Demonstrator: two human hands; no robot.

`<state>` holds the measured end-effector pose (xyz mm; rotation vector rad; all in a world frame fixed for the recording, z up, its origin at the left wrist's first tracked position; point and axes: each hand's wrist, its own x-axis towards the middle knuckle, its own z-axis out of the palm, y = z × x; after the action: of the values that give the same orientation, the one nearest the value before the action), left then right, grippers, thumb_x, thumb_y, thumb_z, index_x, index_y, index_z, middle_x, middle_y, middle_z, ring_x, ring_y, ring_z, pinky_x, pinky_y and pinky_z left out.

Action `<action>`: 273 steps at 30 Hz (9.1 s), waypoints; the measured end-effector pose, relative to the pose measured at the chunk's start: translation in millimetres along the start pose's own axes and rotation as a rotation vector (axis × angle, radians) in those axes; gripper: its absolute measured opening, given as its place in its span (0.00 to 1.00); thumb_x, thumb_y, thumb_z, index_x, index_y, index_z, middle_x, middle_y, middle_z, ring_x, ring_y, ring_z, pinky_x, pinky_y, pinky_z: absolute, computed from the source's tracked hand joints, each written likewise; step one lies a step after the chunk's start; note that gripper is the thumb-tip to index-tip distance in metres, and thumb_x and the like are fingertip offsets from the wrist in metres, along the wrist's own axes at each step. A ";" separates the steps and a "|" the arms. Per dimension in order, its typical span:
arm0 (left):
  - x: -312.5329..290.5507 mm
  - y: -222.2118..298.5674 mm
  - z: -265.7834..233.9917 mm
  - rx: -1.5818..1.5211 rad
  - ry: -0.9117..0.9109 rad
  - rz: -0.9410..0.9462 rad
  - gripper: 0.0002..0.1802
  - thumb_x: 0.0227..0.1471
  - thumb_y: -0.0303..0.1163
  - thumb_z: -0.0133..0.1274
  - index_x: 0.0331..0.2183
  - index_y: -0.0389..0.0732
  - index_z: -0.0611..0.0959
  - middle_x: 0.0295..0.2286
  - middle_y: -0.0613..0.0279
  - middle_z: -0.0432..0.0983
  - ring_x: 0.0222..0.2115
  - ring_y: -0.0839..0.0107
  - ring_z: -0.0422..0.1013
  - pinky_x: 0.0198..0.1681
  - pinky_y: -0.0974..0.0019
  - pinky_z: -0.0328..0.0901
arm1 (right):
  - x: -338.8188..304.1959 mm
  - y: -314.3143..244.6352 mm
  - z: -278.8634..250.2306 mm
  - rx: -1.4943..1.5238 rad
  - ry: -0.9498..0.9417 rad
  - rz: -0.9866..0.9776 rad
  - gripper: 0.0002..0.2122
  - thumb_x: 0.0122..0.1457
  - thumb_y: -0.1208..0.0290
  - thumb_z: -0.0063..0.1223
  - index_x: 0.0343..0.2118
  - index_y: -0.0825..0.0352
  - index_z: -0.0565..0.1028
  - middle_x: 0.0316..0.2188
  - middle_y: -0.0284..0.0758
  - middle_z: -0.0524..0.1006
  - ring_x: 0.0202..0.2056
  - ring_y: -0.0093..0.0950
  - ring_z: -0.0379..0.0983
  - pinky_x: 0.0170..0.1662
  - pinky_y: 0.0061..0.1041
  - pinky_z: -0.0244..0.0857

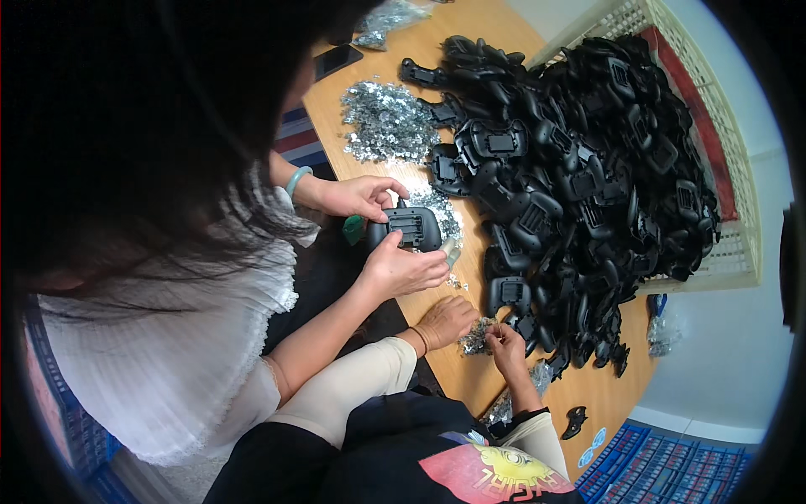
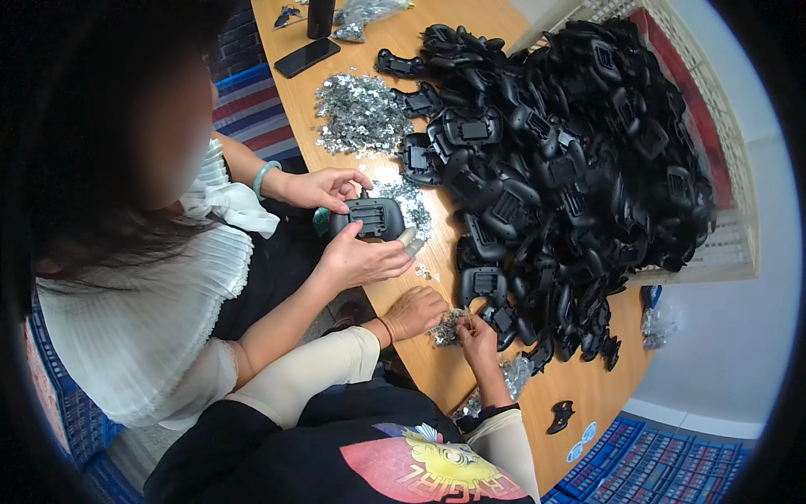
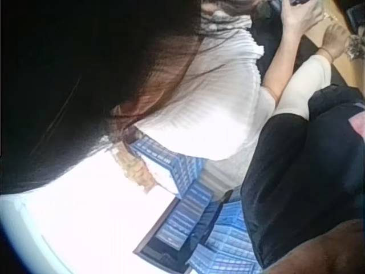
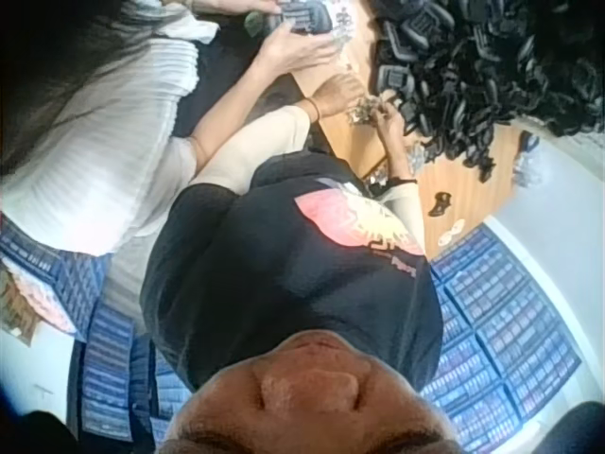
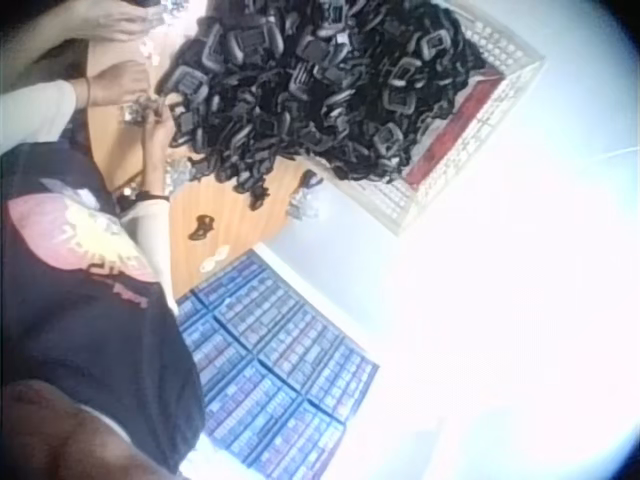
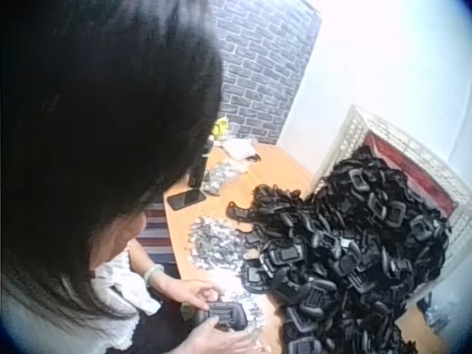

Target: The person sits at a table and assembles black plastic components by hand. They pick up a plastic housing, insert small metal pins into slots, and place a cover piece on top. The person repeats this process with multiple units, handling the parts and pins directly without tools.

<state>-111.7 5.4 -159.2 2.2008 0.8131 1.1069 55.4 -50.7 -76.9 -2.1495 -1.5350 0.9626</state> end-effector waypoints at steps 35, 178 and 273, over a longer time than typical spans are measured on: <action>4.8 -1.8 -18.4 -0.219 -0.045 -0.073 0.11 0.44 0.23 0.49 0.34 0.37 0.78 0.29 0.56 0.72 0.33 0.57 0.68 0.39 0.62 0.64 | -6.8 18.4 -11.7 0.116 0.124 0.007 0.07 0.53 0.72 0.51 0.32 0.70 0.76 0.21 0.35 0.76 0.23 0.22 0.71 0.30 0.21 0.65; -19.8 93.7 -213.5 -1.060 0.537 -1.092 0.18 0.53 0.29 0.47 0.45 0.30 0.71 0.40 0.62 0.71 0.40 0.77 0.67 0.45 0.71 0.62 | 269.5 -209.6 119.6 -0.143 0.032 -0.700 0.07 0.46 0.70 0.53 0.29 0.64 0.76 0.28 0.41 0.76 0.31 0.41 0.73 0.36 0.36 0.66; 87.2 145.6 -171.2 -1.029 -0.074 -0.548 0.27 0.55 0.34 0.48 0.52 0.33 0.61 0.42 0.62 0.65 0.42 0.78 0.63 0.46 0.72 0.61 | -17.1 -171.7 -104.2 0.218 0.299 -0.782 0.05 0.49 0.80 0.56 0.28 0.71 0.72 0.24 0.36 0.72 0.23 0.28 0.70 0.26 0.23 0.63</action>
<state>-173.1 3.2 73.9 1.0670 0.5579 0.8577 3.2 8.4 108.7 -1.2751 -1.7806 0.4773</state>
